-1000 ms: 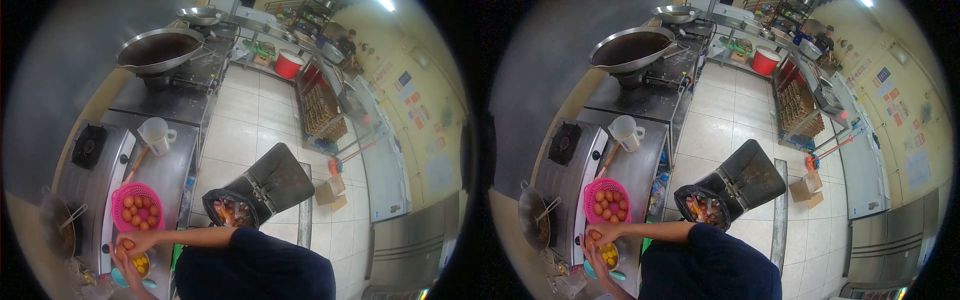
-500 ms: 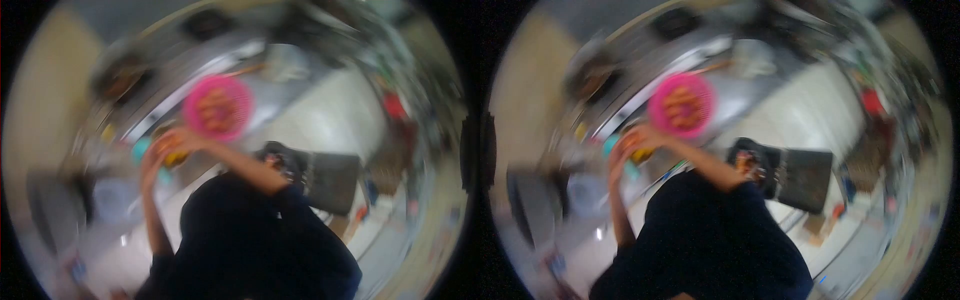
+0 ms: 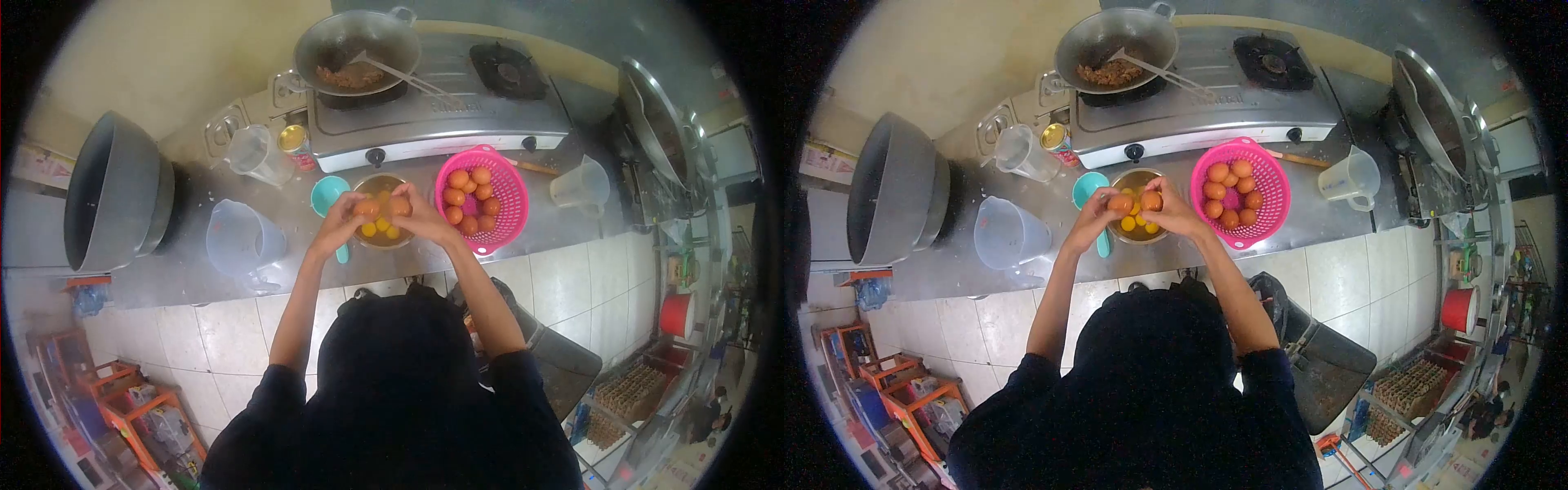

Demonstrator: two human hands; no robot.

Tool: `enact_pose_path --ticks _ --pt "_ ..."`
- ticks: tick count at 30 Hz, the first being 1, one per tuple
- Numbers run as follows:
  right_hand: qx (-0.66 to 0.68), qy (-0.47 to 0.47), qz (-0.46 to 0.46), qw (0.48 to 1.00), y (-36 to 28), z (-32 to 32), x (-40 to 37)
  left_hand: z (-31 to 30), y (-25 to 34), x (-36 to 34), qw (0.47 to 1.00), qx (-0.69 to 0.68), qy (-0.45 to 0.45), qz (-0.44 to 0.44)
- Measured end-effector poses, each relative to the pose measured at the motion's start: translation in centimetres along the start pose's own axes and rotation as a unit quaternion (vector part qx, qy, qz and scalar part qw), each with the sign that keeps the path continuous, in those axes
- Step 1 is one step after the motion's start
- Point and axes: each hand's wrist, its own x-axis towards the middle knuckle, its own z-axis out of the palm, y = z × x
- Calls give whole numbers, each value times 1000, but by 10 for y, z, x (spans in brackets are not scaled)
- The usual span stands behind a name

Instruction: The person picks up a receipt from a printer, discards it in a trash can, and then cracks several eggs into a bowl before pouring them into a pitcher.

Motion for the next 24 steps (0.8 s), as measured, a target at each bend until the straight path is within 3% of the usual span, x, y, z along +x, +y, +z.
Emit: enact_pose_path --ticks 2,5,8,11,13,14,17,24 --pt "20 -32 26 999 -5 -3 -2 0 -3 2 992 -94 4 -86" --pt "12 -16 -25 999 -13 -4 -6 -1 -20 13 993 -77 1 -95" --pt "140 6 -26 990 9 1 1 0 -13 16 997 -16 -23 -66" --pt "64 13 -79 995 14 3 1 2 1 19 992 119 -47 -19" --pt "-37 52 -150 987 20 2 4 5 14 22 993 82 -70 -43" --pt "-32 58 -124 990 10 0 -1 -5 -5 32 983 165 -76 3" --pt "-9 79 -104 991 0 -4 -6 -4 -5 37 972 228 -45 17" --pt "-7 99 -156 983 4 4 -2 7 13 35 952 293 -76 37"
